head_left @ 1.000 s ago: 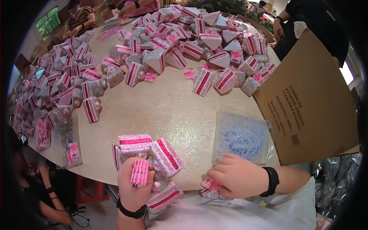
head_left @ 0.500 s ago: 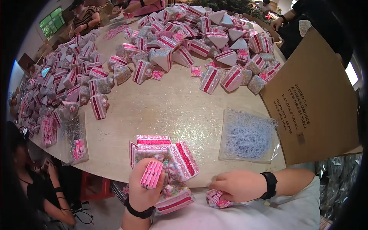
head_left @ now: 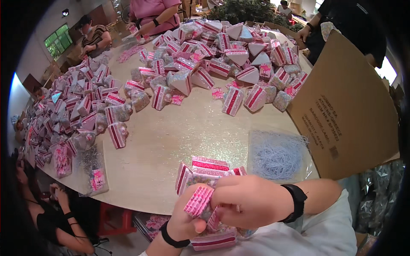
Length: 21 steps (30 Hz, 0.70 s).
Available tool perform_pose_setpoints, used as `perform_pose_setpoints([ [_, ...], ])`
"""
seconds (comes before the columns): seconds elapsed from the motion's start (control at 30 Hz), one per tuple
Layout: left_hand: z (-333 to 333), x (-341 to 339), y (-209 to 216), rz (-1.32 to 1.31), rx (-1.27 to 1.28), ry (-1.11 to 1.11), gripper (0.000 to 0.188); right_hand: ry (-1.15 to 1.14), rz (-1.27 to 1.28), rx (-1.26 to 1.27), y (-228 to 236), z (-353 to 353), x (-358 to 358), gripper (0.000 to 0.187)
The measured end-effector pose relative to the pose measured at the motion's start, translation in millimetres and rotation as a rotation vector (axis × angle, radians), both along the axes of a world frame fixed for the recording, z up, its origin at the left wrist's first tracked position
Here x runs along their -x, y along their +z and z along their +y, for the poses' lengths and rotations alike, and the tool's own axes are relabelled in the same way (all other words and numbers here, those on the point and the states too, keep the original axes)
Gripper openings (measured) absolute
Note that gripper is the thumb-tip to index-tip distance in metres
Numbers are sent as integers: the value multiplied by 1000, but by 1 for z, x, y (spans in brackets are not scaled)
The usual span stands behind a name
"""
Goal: Packing small triangular-shaped items into plastic bags and organizing them on a table in a manufacturing facility.
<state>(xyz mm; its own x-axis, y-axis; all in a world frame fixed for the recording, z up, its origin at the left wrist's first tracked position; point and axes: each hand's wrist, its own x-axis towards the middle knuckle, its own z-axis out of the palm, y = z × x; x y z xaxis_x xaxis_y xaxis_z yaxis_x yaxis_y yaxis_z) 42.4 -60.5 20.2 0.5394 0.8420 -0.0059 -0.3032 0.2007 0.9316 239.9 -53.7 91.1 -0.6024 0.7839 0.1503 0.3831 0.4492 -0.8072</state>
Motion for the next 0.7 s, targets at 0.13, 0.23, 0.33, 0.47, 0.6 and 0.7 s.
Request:
perform_pose_setpoints([
  [0.13,-1,-5,-4,-56,-64,-26,85,-125,122,-57,-15,1,6,15],
  [0.23,2,-7,-5,42,-189,-45,63,-244,117,-13,-17,-2,8,18],
  [0.33,11,-7,7,324,-403,-117,47,-335,61,-111,-14,-5,10,22],
  [0.47,9,-12,5,304,-417,-196,40,-210,35,-430,-21,-4,5,26],
  [0.6,8,-16,3,215,-455,-243,43,-142,10,-449,-27,-1,4,27],
  [0.7,5,-10,1,127,-148,-274,45,-141,89,-414,-30,0,8,25],
])
